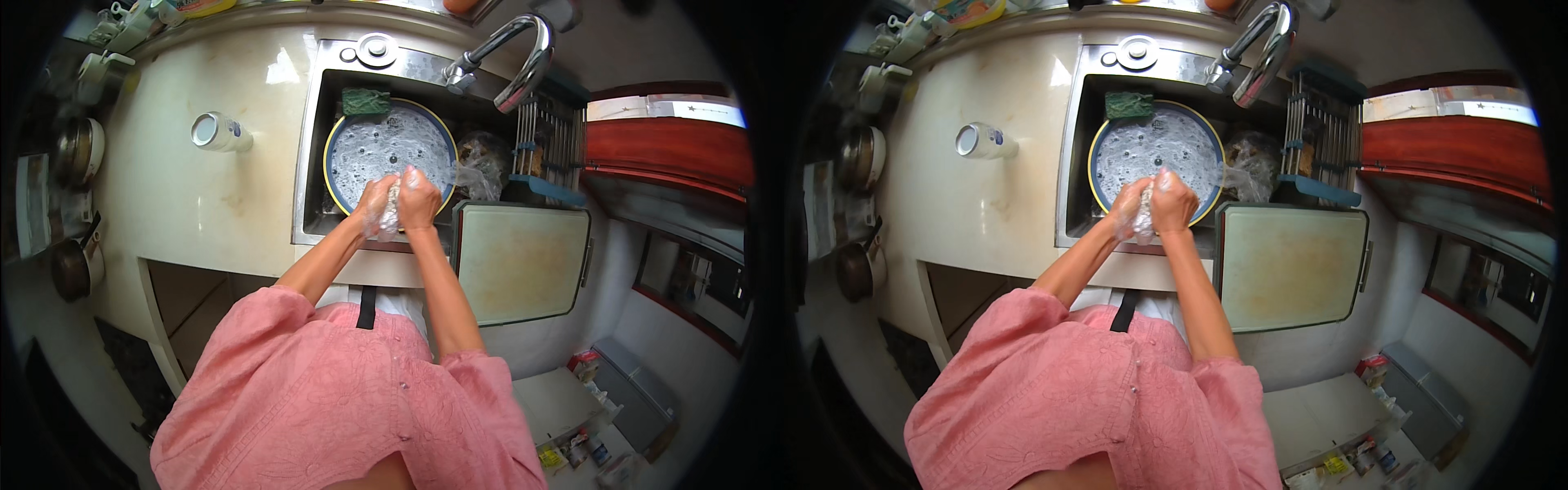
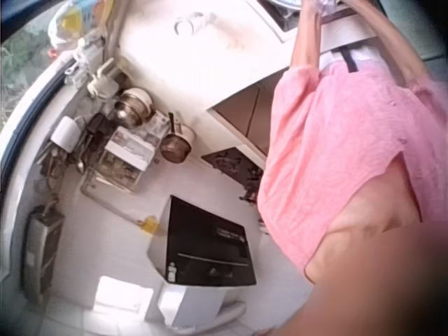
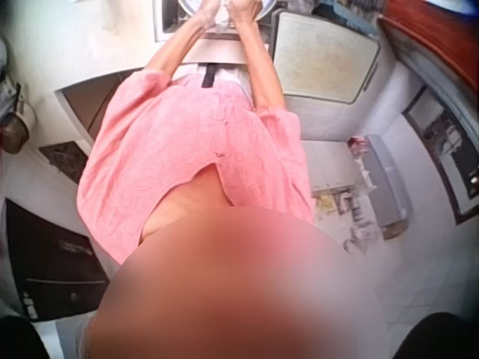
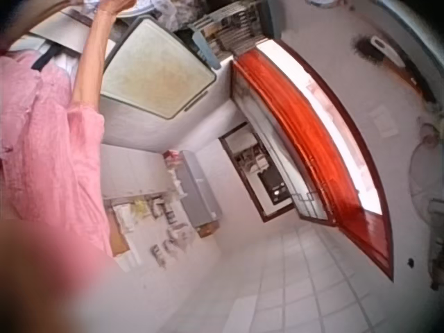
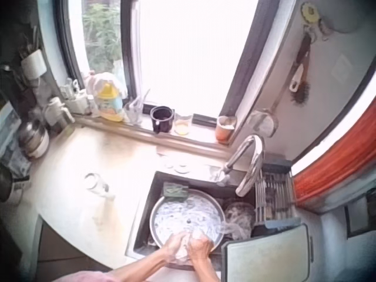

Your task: The person washes a piece of cloth by hand in a kitchen sink filled with soapy water. They repeatedly submerge, scrub, and wring the cloth to clean it.

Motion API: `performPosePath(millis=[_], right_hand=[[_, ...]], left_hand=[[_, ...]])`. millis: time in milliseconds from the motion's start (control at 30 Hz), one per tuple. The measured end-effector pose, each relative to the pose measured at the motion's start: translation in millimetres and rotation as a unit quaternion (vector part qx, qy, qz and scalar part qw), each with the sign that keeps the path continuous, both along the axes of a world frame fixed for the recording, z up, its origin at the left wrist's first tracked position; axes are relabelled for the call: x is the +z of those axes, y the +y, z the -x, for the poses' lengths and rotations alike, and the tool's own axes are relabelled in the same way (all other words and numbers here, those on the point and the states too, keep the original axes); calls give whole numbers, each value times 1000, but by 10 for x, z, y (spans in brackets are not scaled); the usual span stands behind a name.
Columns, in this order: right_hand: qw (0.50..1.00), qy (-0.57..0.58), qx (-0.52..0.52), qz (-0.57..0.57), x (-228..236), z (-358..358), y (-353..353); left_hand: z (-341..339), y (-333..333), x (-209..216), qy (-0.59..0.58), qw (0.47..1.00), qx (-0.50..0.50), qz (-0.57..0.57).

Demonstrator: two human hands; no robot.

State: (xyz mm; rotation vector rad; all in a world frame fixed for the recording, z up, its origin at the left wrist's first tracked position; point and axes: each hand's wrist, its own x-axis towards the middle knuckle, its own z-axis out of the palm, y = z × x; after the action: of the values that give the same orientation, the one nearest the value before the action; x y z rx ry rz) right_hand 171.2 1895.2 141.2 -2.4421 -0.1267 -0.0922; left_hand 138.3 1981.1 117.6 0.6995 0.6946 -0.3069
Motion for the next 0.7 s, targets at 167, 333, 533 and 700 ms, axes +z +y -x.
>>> performPosePath(millis=[167, 333, 533, 700], right_hand=[[962, 132, -33, -236, 5, -185, -254], [940, 226, 70, -246, 168, -82, -328], [959, 130, -48, -249, 80, -171, -479], [927, 90, -131, -339, -1, -243, -586]], left_hand=[[-82, 207, 145, -24, 999, -27, 41], [-120, 383, 216, -179, 964, -165, -105], [-73, 436, 139, -96, 931, -236, -263], [-24, 548, 141, -63, 938, -237, -244]])
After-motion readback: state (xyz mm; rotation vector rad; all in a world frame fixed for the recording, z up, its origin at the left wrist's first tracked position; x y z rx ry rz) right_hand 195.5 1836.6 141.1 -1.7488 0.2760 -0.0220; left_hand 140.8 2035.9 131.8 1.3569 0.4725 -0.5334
